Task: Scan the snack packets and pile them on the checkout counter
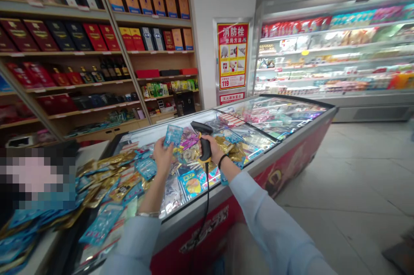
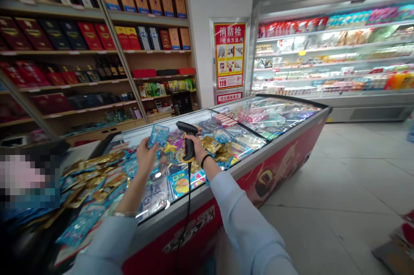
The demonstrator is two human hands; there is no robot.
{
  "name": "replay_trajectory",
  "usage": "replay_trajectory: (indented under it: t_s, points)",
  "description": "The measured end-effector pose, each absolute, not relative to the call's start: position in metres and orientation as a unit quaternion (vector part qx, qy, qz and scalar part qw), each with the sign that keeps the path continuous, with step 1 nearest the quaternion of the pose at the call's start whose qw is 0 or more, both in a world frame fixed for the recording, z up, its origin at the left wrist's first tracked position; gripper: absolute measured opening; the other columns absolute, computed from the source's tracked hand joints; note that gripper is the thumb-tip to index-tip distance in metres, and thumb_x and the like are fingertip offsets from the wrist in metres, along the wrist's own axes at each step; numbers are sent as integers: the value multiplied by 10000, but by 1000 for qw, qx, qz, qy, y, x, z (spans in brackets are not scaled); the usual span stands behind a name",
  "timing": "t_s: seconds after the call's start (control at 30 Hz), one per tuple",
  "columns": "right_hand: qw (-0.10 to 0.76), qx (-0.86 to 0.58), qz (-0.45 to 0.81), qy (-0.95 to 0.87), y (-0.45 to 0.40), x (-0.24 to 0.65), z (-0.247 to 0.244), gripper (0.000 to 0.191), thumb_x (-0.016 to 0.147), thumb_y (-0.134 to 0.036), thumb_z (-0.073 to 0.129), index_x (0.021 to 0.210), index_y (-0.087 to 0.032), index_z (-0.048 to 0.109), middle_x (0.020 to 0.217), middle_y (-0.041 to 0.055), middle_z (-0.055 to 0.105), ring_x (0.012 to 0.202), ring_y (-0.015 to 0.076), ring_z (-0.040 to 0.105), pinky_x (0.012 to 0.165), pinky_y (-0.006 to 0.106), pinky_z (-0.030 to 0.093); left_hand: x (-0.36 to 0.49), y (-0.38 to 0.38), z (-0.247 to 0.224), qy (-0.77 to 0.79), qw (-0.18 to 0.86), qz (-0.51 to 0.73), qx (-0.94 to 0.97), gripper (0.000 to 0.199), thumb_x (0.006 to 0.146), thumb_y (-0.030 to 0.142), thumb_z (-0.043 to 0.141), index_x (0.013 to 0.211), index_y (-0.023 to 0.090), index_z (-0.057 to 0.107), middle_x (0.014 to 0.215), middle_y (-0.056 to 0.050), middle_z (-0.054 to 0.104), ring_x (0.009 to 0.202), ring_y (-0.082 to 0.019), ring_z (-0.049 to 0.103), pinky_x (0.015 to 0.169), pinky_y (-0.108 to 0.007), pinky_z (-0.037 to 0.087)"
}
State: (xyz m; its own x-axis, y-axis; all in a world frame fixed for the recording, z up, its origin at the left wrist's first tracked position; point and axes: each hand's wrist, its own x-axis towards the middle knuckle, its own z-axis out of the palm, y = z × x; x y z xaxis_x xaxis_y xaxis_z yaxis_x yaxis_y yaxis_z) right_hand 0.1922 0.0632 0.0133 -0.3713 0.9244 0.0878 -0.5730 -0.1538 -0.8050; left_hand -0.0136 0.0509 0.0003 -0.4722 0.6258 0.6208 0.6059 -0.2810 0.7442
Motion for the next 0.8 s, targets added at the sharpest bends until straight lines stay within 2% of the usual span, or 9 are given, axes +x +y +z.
replay_trajectory:
  t_s: [0.13,0.23,0.37,0.53,0.67,0.8]
  points:
    - [561,-224,710,-361,73,248,5,200,707,-378,593,690,-192,523,490,-26,549,378,110,485,371,231,388,36,63,-17,574,74,610,541,413,719,290,588,1114,170,575,1043,-71,666,959,-214,620,905,-373,471]
    - [585,-227,701,-340,80,279,-15,206,704,-396,585,722,-197,533,477,-42,525,362,106,467,362,222,376,63,69,-35,592,98,550,581,480,712,225,589,1186,169,537,1049,-85,665,955,-231,630,888,-387,479]
    - [584,-252,695,-334,89,303,-42,210,698,-395,584,734,-193,542,475,-32,529,351,113,469,350,226,379,89,76,-58,602,39,446,662,483,743,167,535,1226,156,527,1132,-126,623,1068,-256,589,948,-419,449]
    - [599,-245,681,-343,99,319,-56,218,692,-388,586,770,-185,570,474,-28,533,344,116,470,346,225,383,97,84,-82,619,-40,360,696,424,832,308,516,1220,143,561,1257,-173,569,1214,-301,494,1036,-489,371]
    - [633,-218,663,-336,101,331,-62,219,697,-390,581,778,-187,572,472,-33,525,343,111,461,346,217,373,97,91,-98,634,-12,319,704,429,897,313,404,1245,118,560,1319,-194,547,1237,-289,501,1054,-470,372]
    - [631,-215,668,-332,100,336,-68,227,697,-411,572,736,-187,563,474,-20,530,352,117,460,341,226,367,98,94,-103,628,19,325,707,466,907,322,381,1286,97,533,1358,-201,520,1289,-283,469,1088,-449,352]
